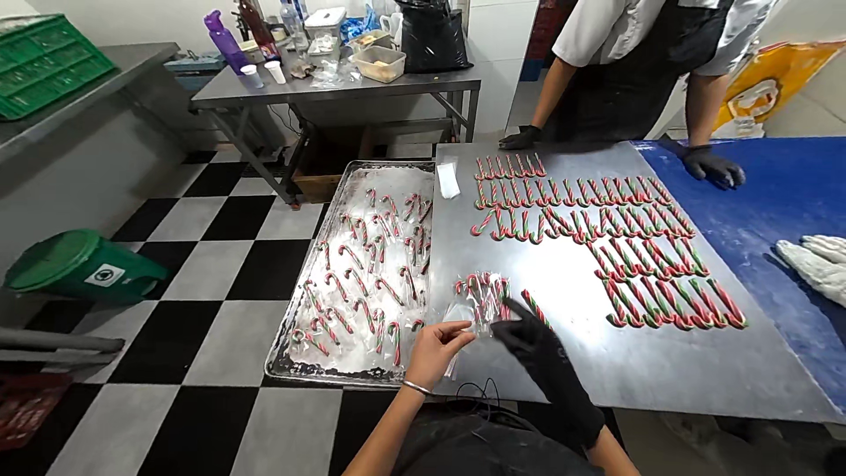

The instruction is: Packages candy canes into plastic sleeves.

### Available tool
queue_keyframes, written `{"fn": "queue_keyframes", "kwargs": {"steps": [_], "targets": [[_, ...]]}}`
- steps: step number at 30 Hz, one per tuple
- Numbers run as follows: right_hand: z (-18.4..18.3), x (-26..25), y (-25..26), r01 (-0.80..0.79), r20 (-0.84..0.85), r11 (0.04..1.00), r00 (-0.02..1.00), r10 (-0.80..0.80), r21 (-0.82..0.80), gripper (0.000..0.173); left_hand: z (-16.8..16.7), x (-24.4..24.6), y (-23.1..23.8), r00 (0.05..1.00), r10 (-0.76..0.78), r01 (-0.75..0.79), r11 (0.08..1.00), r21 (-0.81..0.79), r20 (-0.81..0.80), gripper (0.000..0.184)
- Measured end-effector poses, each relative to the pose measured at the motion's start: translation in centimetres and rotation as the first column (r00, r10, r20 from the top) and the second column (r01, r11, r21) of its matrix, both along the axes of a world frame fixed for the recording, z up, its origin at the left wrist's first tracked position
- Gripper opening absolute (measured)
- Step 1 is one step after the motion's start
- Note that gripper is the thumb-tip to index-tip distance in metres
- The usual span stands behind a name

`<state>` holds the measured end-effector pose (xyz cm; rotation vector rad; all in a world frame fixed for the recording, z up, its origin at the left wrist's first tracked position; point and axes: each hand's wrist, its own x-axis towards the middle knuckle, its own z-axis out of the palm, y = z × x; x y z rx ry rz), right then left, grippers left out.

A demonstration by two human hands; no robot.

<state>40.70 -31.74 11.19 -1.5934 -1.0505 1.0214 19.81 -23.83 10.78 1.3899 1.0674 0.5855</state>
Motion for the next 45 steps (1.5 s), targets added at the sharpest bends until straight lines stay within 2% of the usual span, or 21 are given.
{"fn": "queue_keyframes", "kwargs": {"steps": [2,4,5,7,8,9,10,11,12,13,14,16,20,23,26,29,30,33,35,40,45], "targets": [[0.4,1.1,-0.3,0.3,-0.007,0.948,0.953,-0.301,0.104,0.058,0.3,0.2,0.2,0.992,0.121,-0.12,0.992,-0.032,0.03,0.02],[1.2,1.2,-1.2,0.478,-0.097,0.868,0.878,-0.468,0.132,0.043,0.7,1.1,0.2,0.945,0.304,-0.284,0.946,-0.159,0.122,0.019],[1.6,0.6,-2.2,0.441,-0.116,0.893,0.895,-0.43,0.093,0.032,0.7,1.7,-0.1,0.911,0.375,-0.336,0.916,-0.221,0.172,0.019],[2.2,-0.8,-3.5,0.09,-0.224,0.991,0.968,-0.11,-0.1,0.03,0.6,2.8,-1.3,0.868,0.429,-0.352,0.887,-0.299,0.251,0.021],[2.9,-1.7,-3.4,-0.087,-0.294,0.976,0.955,0.025,-0.2,0.033,0.5,3.3,-2.2,0.86,0.434,-0.347,0.883,-0.316,0.269,0.021],[4.5,-3.0,-2.7,-0.124,-0.335,0.946,0.942,0.017,-0.301,0.033,0.4,3.7,-3.0,0.857,0.435,-0.341,0.881,-0.33,0.276,0.021],[6.9,-4.3,-1.3,-0.042,-0.363,0.909,0.924,-0.123,-0.416,0.031,0.4,4.1,-3.8,0.857,0.439,-0.34,0.875,-0.346,0.269,0.021],[6.5,-5.1,-0.5,0.075,-0.365,0.926,0.905,-0.218,-0.369,0.03,0.5,4.2,-4.4,0.865,0.434,-0.331,0.87,-0.364,0.25,0.023],[2.3,-5.0,-0.3,0.171,-0.347,0.983,0.92,-0.184,-0.069,0.03,0.4,4.0,-4.8,0.884,0.408,-0.307,0.875,-0.374,0.228,0.029],[-0.3,-4.5,0.4,0.242,-0.411,0.966,0.893,-0.186,0.088,0.029,0.3,3.5,-5.1,0.916,0.349,-0.26,0.893,-0.368,0.2,0.034],[-0.9,-3.9,1.1,0.264,-0.445,0.959,0.875,-0.192,0.106,0.027,0.3,2.9,-5.4,0.946,0.27,-0.199,0.92,-0.339,0.178,0.039],[0.0,-2.4,1.5,0.145,-0.415,0.988,0.903,-0.112,0.048,0.023,0.0,1.8,-5.4,0.977,0.138,-0.102,0.972,-0.21,0.163,0.052],[2.1,-0.8,0.7,-0.152,-0.315,0.985,0.941,0.121,-0.077,0.018,1.4,2.5,-2.1,0.989,0.04,-0.049,0.997,0.061,0.143,0.074],[2.4,-1.0,-0.2,-0.236,-0.223,0.969,0.951,0.213,-0.079,0.011,3.6,4.3,0.2,0.978,-0.107,0.104,0.994,0.024,0.179,0.053],[3.8,-1.1,-0.3,-0.213,-0.167,0.972,0.967,0.194,-0.101,0.01,4.1,5.4,-0.2,0.967,-0.064,0.053,0.997,0.048,0.247,0.022],[10.2,-1.9,-0.1,-0.147,-0.184,0.944,0.978,0.095,-0.294,0.01,3.9,5.7,-1.0,0.957,0.07,-0.077,0.997,0.014,0.283,0.01],[10.0,-2.0,-0.3,-0.149,-0.196,0.946,0.976,0.094,-0.288,0.01,3.7,5.8,-0.9,0.957,0.071,-0.072,0.997,-0.009,0.28,0.01],[2.6,-1.0,-1.2,-0.215,-0.232,0.964,0.957,0.176,-0.158,0.015,3.0,5.1,-0.4,0.957,-0.099,0.106,0.994,-0.012,0.274,0.024],[0.8,-0.7,-1.5,-0.249,-0.276,0.959,0.939,0.205,-0.136,0.018,2.7,4.6,-0.4,0.955,-0.118,0.127,0.992,-0.016,0.271,0.024],[1.1,-0.3,-2.1,-0.393,-0.364,0.892,0.882,0.298,-0.224,0.019,1.3,3.7,-0.2,0.948,0.213,-0.184,0.973,-0.138,0.236,0.012],[1.1,2.7,-1.9,-0.041,-0.227,0.994,0.974,0.017,-0.105,0.02,0.2,0.4,-1.2,0.96,0.206,-0.165,0.964,-0.21,0.191,0.039]]}}
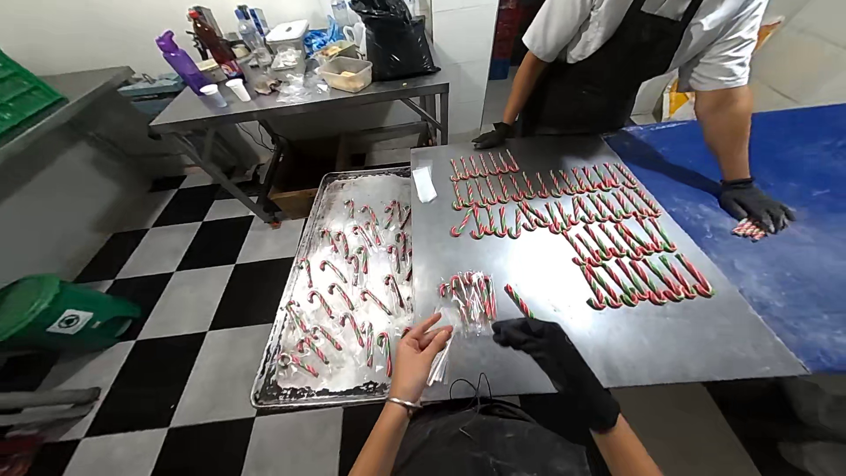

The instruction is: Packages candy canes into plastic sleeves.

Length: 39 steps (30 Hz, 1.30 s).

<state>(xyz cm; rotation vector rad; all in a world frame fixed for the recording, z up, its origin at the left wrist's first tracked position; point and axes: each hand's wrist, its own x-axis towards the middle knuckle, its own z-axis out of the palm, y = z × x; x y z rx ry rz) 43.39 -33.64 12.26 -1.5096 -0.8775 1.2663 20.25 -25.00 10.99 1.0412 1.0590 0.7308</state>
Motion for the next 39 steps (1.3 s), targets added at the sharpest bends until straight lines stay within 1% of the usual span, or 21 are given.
{"fn": "queue_keyframes", "kwargs": {"steps": [2,5,10,11,12,13,14,16,17,18,19,20,22,23,24,27,29,33,34,36,39], "targets": [[-0.8,0.1,0.4,0.104,-0.045,0.993,0.994,-0.102,0.064,0.019,0.0,-0.3,-1.6,0.999,-0.02,0.019,1.0,-0.021,-0.035,0.034],[-1.7,-1.2,0.8,0.224,-0.158,0.966,0.966,-0.204,0.125,0.02,-0.2,0.3,-2.6,0.997,0.045,-0.048,0.998,-0.04,-0.059,0.023],[-1.0,-2.6,0.5,0.386,-0.165,0.895,0.92,-0.356,0.224,0.019,0.5,1.4,-3.7,0.986,0.134,-0.143,0.987,-0.077,-0.102,0.006],[-0.7,-2.7,0.4,0.404,-0.168,0.883,0.913,-0.371,0.241,0.019,0.4,1.5,-4.1,0.987,0.125,-0.131,0.989,-0.064,-0.1,0.015],[-0.4,-2.7,0.3,0.408,-0.159,0.878,0.912,-0.379,0.248,0.02,0.2,1.4,-4.1,0.993,0.066,-0.068,0.998,-0.017,-0.097,0.023],[0.0,-2.4,0.2,0.401,-0.122,0.883,0.916,-0.382,0.245,0.02,0.1,1.2,-3.9,0.994,-0.013,0.022,0.997,0.079,-0.112,0.023],[0.5,-2.0,0.0,0.384,-0.049,0.894,0.922,-0.384,0.233,0.019,0.3,1.0,-3.3,0.984,-0.092,0.123,0.972,0.198,-0.155,0.023],[1.7,-1.0,-0.6,0.333,0.157,0.927,0.92,-0.36,0.173,0.017,1.7,1.5,-1.3,0.94,-0.214,0.303,0.882,0.36,-0.266,0.052],[2.3,-0.6,-1.0,0.294,0.233,0.945,0.918,-0.321,0.143,0.016,2.6,2.4,-0.4,0.928,-0.233,0.34,0.85,0.403,-0.291,0.065],[2.9,-0.5,-1.4,0.262,0.27,0.957,0.92,-0.286,0.122,0.015,3.7,3.4,0.4,0.919,-0.255,0.37,0.818,0.441,-0.299,0.072],[3.3,-0.5,-1.6,0.24,0.284,0.964,0.922,-0.262,0.112,0.014,4.6,4.6,1.0,0.907,-0.291,0.409,0.778,0.476,-0.304,0.073],[3.6,-0.6,-1.8,0.221,0.3,0.97,0.923,-0.242,0.101,0.013,5.4,5.7,1.4,0.894,-0.329,0.444,0.737,0.509,-0.304,0.065],[4.2,-0.7,-2.1,0.199,0.341,0.974,0.913,-0.223,0.106,0.013,5.9,7.7,1.5,0.92,-0.32,0.389,0.693,0.606,-0.225,0.023],[4.4,-0.6,-2.2,0.202,0.354,0.972,0.906,-0.231,0.118,0.012,5.9,8.3,1.2,0.933,-0.31,0.355,0.693,0.627,-0.185,0.012],[4.6,-0.5,-2.2,0.213,0.354,0.967,0.902,-0.249,0.138,0.012,5.9,8.5,0.9,0.944,-0.293,0.323,0.706,0.63,-0.155,0.008],[4.9,-0.4,-2.4,0.224,0.341,0.965,0.903,-0.259,0.139,0.017,5.3,8.7,0.5,0.971,-0.228,0.226,0.757,0.613,-0.076,0.007],[4.7,-0.5,-2.6,0.216,0.326,0.966,0.911,-0.251,0.141,0.02,4.9,8.8,0.8,0.959,-0.269,0.268,0.764,0.587,-0.088,0.01],[4.1,-0.2,-2.9,0.25,0.302,0.956,0.909,-0.287,0.155,0.019,4.7,8.8,1.7,0.886,-0.44,0.422,0.641,0.641,-0.144,0.023],[4.0,-0.1,-2.9,0.257,0.299,0.953,0.907,-0.296,0.162,0.018,4.8,8.7,1.8,0.867,-0.475,0.455,0.63,0.629,-0.151,0.026],[3.8,0.1,-2.9,0.252,0.305,0.953,0.906,-0.293,0.167,0.018,4.7,8.8,1.6,0.871,-0.48,0.445,0.682,0.581,-0.103,0.023],[3.6,-0.1,-2.7,0.202,0.271,0.971,0.935,-0.23,0.128,0.018,4.2,9.4,1.0,0.948,-0.319,0.263,0.818,0.512,0.023,0.01]]}}
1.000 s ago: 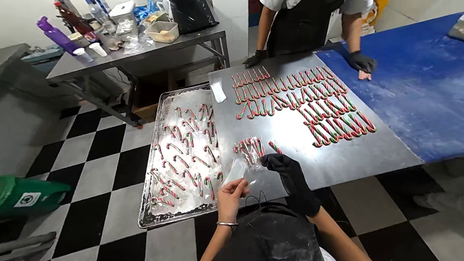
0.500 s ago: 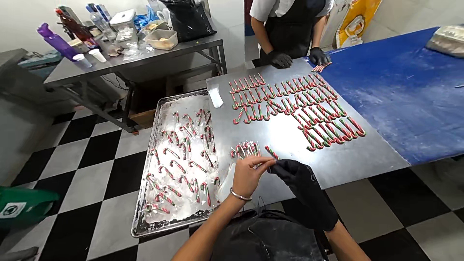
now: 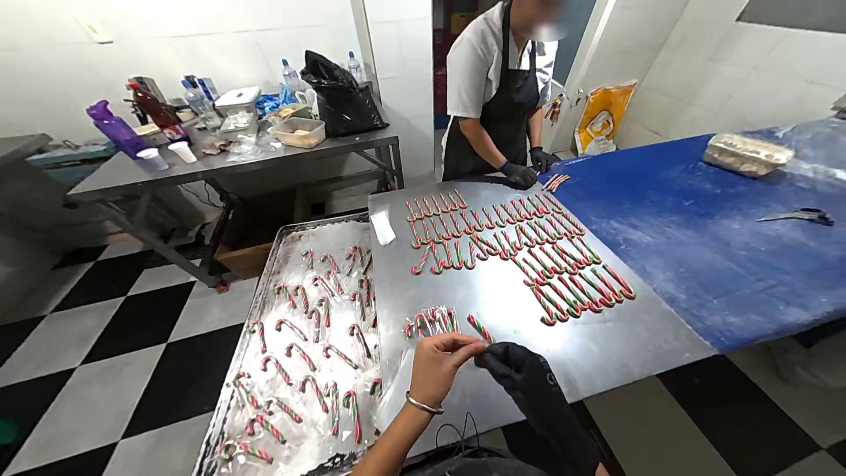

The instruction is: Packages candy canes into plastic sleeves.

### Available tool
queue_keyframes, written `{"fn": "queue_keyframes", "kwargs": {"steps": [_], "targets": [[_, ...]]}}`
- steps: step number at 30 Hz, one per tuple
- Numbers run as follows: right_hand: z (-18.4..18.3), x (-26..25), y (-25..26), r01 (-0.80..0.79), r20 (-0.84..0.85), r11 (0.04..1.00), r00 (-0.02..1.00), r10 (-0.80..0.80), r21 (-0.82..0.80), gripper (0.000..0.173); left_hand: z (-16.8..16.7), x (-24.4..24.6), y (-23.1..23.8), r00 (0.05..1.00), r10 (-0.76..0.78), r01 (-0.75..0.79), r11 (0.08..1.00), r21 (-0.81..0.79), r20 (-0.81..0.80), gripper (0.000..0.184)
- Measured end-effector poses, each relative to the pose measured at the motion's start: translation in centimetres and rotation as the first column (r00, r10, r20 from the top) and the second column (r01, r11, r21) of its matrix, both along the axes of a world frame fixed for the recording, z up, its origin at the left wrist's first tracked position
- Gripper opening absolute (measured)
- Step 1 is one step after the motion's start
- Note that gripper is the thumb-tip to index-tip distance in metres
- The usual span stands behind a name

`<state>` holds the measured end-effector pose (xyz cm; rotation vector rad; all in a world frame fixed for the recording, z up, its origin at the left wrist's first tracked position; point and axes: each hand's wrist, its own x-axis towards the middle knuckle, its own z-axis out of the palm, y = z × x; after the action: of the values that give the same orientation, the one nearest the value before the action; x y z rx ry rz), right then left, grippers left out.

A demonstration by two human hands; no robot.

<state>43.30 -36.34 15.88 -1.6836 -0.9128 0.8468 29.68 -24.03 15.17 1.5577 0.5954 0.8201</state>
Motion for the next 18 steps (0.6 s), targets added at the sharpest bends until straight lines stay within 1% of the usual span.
{"fn": "queue_keyframes", "kwargs": {"steps": [2,4,5,7,9,10,12,14,16,18], "targets": [[0.5,-0.8,0.3,-0.027,-0.053,1.0,0.998,0.026,-0.004,0.016,-0.4,-0.1,0.2,0.999,0.048,-0.048,0.999,-0.001,0.014,0.008],[1.6,-1.5,0.4,0.023,-0.041,1.0,0.999,-0.022,0.014,0.015,-0.6,-0.7,0.6,0.999,0.02,-0.018,0.999,0.045,-0.044,0.015],[1.7,-1.3,0.3,0.05,-0.024,0.998,0.998,-0.049,0.039,0.017,-0.7,-0.9,0.7,0.997,-0.012,0.015,0.999,0.037,-0.081,0.021],[0.9,-0.9,0.4,0.106,-0.001,0.986,0.994,-0.107,0.13,0.021,-0.7,-1.5,1.4,0.988,-0.051,0.047,0.998,-0.03,-0.144,0.025],[0.1,-0.5,0.6,0.123,0.008,0.978,0.992,-0.126,0.167,0.028,-0.8,-1.9,1.5,0.993,0.004,-0.019,0.991,-0.13,-0.118,0.02],[0.4,-0.6,0.9,0.122,0.004,0.98,0.992,-0.124,0.157,0.031,-0.7,-1.9,1.6,0.995,0.048,-0.063,0.981,-0.183,-0.084,0.016],[0.9,-0.7,1.3,0.054,0.025,0.991,0.998,-0.058,0.125,0.04,-0.7,-1.8,1.6,0.994,0.106,-0.11,0.958,-0.263,-0.028,0.011],[0.5,-0.5,1.5,-0.054,0.089,0.994,0.995,0.046,0.091,0.057,-0.9,-1.6,1.5,0.996,0.085,-0.086,0.957,-0.277,-0.017,0.011],[-1.0,-0.5,1.9,-0.132,0.148,0.989,0.982,0.121,0.068,0.071,-1.1,-2.0,1.7,0.999,0.017,-0.027,0.971,-0.238,-0.044,0.021],[-1.7,-0.7,2.4,-0.166,0.166,0.984,0.974,0.155,0.059,0.078,-1.1,-2.4,1.8,0.998,-0.036,0.022,0.973,-0.229,-0.058,0.027]]}}
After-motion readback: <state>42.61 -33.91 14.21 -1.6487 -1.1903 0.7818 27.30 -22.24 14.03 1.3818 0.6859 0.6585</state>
